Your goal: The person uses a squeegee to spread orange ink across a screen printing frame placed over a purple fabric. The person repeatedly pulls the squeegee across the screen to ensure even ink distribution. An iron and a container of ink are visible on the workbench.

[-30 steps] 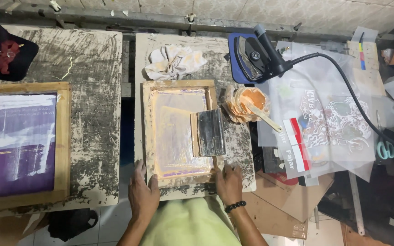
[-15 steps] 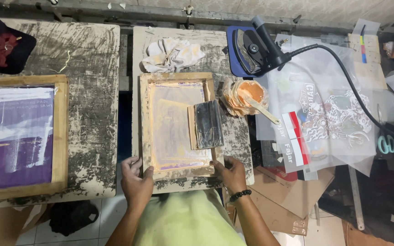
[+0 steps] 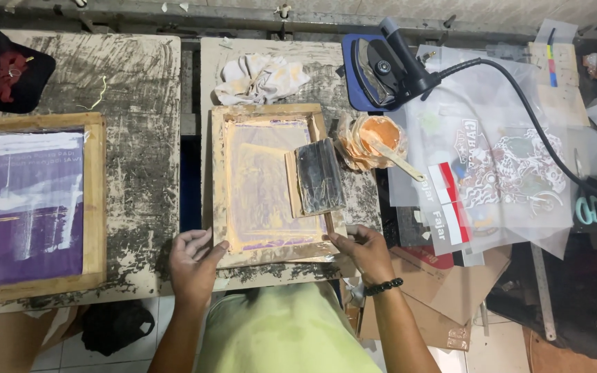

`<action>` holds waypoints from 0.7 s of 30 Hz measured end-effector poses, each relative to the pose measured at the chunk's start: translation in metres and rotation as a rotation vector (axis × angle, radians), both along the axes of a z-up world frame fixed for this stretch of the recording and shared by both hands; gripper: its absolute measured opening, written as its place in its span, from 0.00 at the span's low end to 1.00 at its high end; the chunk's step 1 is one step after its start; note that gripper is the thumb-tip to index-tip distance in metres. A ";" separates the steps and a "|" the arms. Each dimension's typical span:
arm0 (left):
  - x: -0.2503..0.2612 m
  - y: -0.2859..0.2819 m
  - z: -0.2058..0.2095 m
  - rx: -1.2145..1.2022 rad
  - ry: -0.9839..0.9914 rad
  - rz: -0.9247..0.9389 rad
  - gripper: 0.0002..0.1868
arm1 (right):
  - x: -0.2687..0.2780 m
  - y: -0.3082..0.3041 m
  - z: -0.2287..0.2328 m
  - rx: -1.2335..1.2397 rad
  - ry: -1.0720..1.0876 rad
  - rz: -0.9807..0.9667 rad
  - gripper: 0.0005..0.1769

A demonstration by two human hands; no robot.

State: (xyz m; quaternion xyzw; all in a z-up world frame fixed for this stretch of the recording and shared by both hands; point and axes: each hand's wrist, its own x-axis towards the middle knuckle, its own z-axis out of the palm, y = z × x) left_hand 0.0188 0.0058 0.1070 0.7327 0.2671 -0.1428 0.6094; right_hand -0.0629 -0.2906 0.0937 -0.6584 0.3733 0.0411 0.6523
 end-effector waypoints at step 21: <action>0.009 0.014 0.028 -0.202 -0.228 -0.095 0.28 | 0.076 0.019 0.123 -0.690 0.479 0.560 0.57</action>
